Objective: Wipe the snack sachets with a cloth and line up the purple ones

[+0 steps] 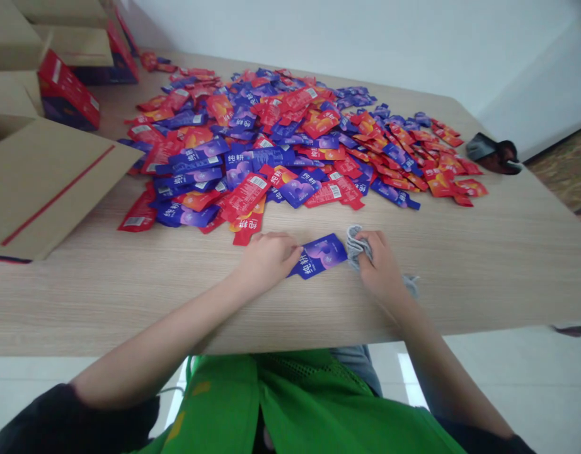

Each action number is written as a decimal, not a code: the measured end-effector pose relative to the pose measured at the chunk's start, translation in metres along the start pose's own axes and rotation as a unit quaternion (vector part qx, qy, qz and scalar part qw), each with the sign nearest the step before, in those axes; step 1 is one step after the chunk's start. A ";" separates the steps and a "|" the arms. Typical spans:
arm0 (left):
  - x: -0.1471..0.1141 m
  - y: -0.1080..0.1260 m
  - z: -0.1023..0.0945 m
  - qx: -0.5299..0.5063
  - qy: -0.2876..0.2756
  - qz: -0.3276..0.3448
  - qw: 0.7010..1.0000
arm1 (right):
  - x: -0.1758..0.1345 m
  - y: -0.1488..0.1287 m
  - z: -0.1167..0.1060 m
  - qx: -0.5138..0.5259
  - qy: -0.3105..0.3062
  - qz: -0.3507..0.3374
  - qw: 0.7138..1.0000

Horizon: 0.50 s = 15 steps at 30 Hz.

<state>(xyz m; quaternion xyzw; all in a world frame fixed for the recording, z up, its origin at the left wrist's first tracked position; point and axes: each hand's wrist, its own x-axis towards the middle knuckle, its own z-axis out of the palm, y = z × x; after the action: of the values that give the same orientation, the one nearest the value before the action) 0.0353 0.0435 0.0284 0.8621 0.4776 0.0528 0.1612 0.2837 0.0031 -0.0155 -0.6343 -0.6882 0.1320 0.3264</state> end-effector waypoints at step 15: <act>0.013 0.040 0.009 0.063 -0.022 0.055 0.996 | -0.013 -0.013 -0.032 0.081 0.116 0.046 0.989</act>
<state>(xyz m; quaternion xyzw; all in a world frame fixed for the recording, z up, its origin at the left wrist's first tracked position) 0.0763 0.0326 0.0321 0.8966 0.4278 0.0122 0.1143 0.2932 -0.0192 0.0125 -0.6478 -0.6027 0.1274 0.4482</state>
